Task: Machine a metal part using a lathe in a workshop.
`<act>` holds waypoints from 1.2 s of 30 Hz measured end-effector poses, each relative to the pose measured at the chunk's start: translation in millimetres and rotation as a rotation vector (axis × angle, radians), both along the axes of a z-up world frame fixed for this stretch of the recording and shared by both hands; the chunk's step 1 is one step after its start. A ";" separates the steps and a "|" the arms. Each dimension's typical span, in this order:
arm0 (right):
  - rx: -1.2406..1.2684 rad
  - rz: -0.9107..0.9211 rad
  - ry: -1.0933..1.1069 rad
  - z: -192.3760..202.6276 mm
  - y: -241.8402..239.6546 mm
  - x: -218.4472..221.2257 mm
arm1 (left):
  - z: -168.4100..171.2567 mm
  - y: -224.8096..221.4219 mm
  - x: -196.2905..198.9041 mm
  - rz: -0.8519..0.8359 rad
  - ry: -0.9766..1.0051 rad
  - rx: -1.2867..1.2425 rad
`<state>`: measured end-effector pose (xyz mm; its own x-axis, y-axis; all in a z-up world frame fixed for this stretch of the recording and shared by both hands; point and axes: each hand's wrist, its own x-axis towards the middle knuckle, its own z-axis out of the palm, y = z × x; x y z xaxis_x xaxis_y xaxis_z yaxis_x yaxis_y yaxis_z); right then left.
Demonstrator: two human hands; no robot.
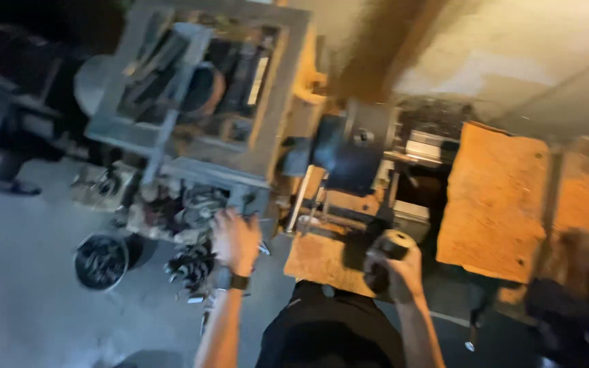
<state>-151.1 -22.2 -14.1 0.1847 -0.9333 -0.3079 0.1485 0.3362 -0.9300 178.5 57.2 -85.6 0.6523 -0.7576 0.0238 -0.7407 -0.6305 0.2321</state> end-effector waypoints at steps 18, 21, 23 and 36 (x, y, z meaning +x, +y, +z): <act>0.057 -0.051 -0.090 33.9 5.3 -24.0 | -107.9 11.9 51.9 -0.308 -0.195 -0.011; 0.033 -0.054 -0.084 32.9 4.8 -24.4 | -76.1 10.9 49.3 -0.308 -0.239 0.131; 0.025 -0.058 -0.096 33.0 4.9 -24.1 | -20.2 -0.8 20.5 -0.177 -0.119 0.115; 0.031 -0.091 -0.107 18.7 11.2 -34.6 | 65.3 -65.6 -102.1 -0.605 0.382 -0.415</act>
<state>-185.7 -11.1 4.6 0.1331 -0.9382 -0.3196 0.2771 0.3448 -0.8968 76.4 -8.4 -20.3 0.1547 -0.9587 0.2385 -0.7473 0.0443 0.6630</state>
